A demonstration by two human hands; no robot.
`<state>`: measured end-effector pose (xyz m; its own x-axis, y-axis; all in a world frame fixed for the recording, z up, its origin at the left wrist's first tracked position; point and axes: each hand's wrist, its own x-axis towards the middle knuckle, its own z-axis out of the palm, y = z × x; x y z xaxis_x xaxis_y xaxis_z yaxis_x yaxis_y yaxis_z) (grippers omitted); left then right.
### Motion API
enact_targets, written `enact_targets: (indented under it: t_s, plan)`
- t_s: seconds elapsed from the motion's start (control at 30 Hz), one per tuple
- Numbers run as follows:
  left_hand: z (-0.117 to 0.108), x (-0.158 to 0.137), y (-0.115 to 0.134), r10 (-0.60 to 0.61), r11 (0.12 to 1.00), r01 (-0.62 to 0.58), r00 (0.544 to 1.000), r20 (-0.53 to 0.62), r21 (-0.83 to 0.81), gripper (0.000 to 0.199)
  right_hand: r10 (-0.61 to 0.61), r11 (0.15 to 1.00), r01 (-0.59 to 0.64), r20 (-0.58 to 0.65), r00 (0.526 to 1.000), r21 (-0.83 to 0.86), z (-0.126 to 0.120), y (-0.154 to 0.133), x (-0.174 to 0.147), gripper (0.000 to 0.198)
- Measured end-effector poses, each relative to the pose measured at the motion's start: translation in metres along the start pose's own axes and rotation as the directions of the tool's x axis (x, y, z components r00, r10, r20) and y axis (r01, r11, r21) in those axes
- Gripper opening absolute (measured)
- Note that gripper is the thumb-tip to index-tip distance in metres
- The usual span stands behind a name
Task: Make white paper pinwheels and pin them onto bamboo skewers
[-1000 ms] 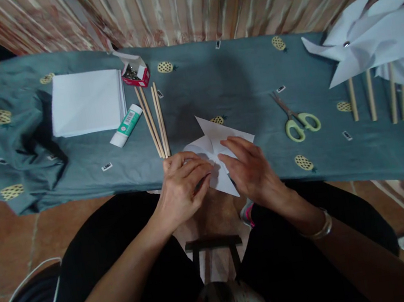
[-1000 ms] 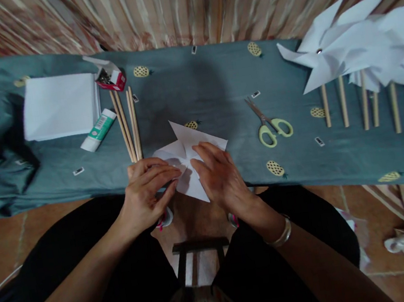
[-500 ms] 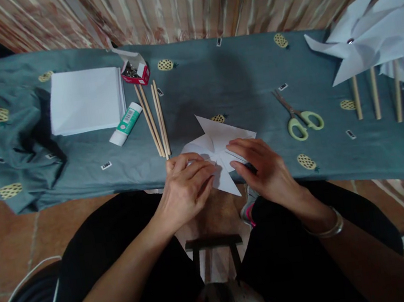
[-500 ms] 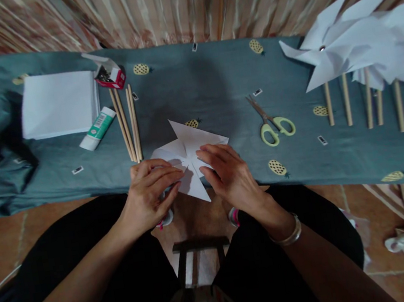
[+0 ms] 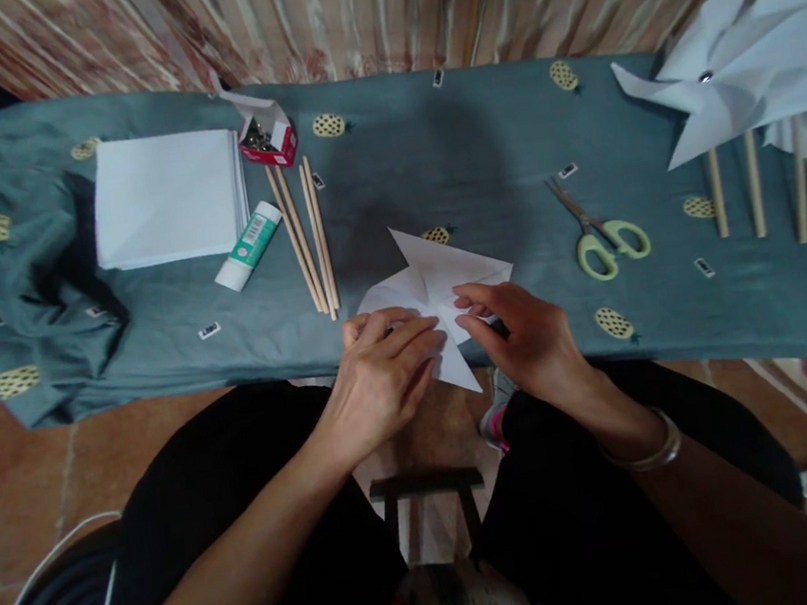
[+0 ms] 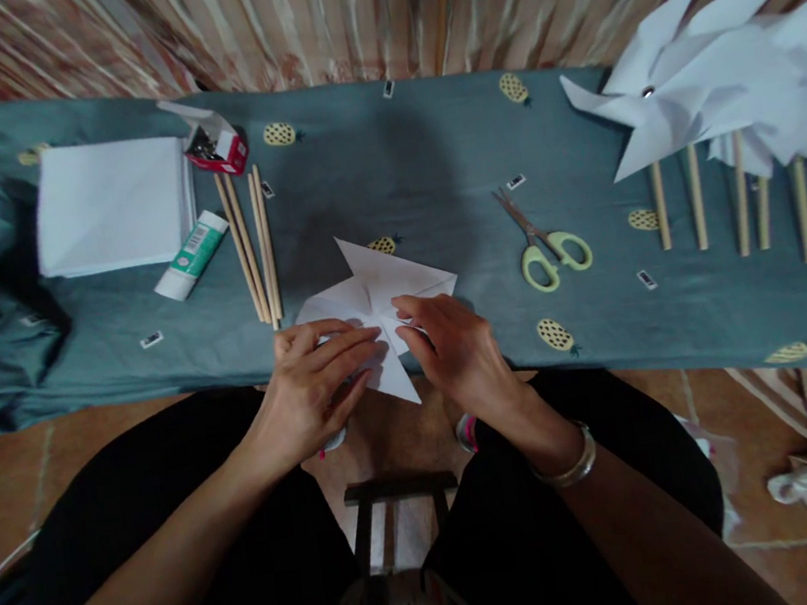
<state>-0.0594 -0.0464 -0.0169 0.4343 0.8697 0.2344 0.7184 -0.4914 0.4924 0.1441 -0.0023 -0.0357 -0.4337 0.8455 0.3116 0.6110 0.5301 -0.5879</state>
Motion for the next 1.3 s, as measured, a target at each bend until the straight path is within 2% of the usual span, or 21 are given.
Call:
enact_targets:
  t_s: [0.17,0.37,0.77,1.07,1.3]
  plan:
    - [0.000,0.001,0.001,0.015,1.000,-0.015,1.000,0.013,0.014,0.025,0.042,0.998,-0.042,-0.011,0.999,0.038,0.001,-0.002,0.002,0.021]
    - [0.001,0.001,0.000,0.023,0.999,-0.024,0.999,0.025,0.035,0.025,0.146,0.985,-0.142,-0.038,0.989,0.099,0.004,-0.005,0.004,0.022]
    - [0.002,0.004,0.004,0.032,0.995,-0.035,0.999,0.041,0.090,0.027,0.183,0.979,-0.177,-0.055,0.982,0.097,0.006,-0.005,0.003,0.021]
    - [0.011,0.005,0.004,0.051,0.980,-0.063,0.996,0.070,0.190,0.040,0.100,0.995,-0.099,-0.081,0.992,0.016,0.009,-0.004,0.004,0.019]
    - [0.011,0.011,0.007,0.026,0.965,-0.035,0.999,0.038,0.259,0.030,-0.044,0.994,0.038,-0.061,0.997,-0.103,0.004,-0.005,0.003,0.018]
